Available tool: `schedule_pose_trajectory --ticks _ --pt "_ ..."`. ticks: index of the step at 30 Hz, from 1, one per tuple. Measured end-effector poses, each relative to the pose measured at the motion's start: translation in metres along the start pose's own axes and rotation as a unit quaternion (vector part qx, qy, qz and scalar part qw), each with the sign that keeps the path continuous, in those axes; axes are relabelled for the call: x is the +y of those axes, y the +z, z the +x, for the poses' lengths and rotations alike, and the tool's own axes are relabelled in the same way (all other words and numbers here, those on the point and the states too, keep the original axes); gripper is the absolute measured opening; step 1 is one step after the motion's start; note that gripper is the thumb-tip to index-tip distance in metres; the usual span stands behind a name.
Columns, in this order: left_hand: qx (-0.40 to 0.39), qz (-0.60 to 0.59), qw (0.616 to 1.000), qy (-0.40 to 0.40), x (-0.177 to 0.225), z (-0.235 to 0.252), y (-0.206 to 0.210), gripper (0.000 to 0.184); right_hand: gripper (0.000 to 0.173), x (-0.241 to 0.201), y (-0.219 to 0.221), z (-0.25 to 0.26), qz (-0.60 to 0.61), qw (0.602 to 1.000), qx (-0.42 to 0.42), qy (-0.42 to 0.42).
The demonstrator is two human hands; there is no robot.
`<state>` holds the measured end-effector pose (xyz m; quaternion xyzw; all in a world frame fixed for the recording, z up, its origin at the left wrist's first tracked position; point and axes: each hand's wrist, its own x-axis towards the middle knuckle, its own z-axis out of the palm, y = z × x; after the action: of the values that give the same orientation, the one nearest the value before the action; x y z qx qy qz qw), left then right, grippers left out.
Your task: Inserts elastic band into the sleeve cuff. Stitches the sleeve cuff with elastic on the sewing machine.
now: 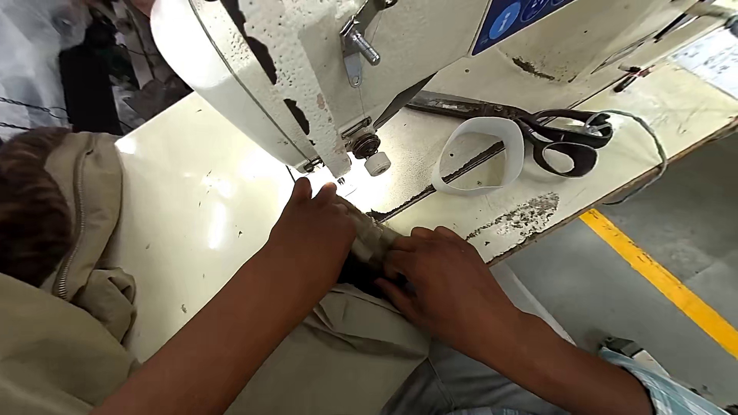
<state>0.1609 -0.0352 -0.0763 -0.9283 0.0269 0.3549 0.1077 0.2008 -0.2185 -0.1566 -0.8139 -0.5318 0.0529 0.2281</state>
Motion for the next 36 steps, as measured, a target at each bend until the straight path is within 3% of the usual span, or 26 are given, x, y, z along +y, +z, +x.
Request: schedule_pose_trajectory --ticks 2,5,7,8,12,16,19,23,27,30,32,36 --pt "0.063 0.01 0.998 0.002 -0.003 -0.002 0.0 0.018 0.03 0.003 0.001 0.001 0.006 1.0 -0.006 0.001" --pt "0.237 0.034 0.97 0.05 -0.009 -0.024 0.002 0.012 0.034 0.006 0.003 0.0 0.017 1.0 0.002 0.01" --pt "0.285 0.024 0.954 0.086 -0.003 -0.048 0.006 0.008 0.037 0.005 0.004 -0.002 0.014 1.0 0.013 0.019" --pt "0.29 0.007 0.953 0.09 0.006 -0.059 0.012 0.017 0.038 0.005 0.005 -0.003 0.011 1.0 0.015 0.021" --pt "0.277 -0.026 0.96 0.036 0.039 -0.073 0.043 0.023 0.035 0.004 0.006 -0.003 0.005 1.0 0.015 0.012" --pt "0.308 -0.076 0.948 0.021 0.032 -0.065 0.059 0.047 0.034 0.003 0.007 -0.003 0.004 1.0 0.025 0.013" --pt "0.305 -0.074 0.949 0.022 0.028 -0.062 0.056 0.052 0.032 0.001 0.006 -0.004 0.006 0.999 0.023 0.026" --pt "0.193 -0.11 0.974 0.046 0.028 -0.068 0.028 0.036 0.036 -0.002 0.003 -0.002 0.019 0.999 0.015 0.035" --pt "0.059 -0.16 0.985 0.025 0.034 -0.068 0.006 0.051 0.037 -0.003 -0.001 -0.003 0.032 0.999 -0.008 0.027" --pt "0.04 -0.156 0.987 0.017 0.04 -0.066 0.0 0.05 0.036 0.01 -0.03 -0.009 0.124 0.99 -0.061 0.022" --pt "0.05 -0.161 0.986 0.016 0.041 -0.066 0.002 0.048 0.042 0.032 -0.057 -0.01 0.128 0.991 -0.013 0.026" --pt "0.105 -0.15 0.983 0.025 0.041 -0.069 0.014 0.046 0.015 0.091 -0.105 0.021 -0.023 0.996 0.088 -0.006"
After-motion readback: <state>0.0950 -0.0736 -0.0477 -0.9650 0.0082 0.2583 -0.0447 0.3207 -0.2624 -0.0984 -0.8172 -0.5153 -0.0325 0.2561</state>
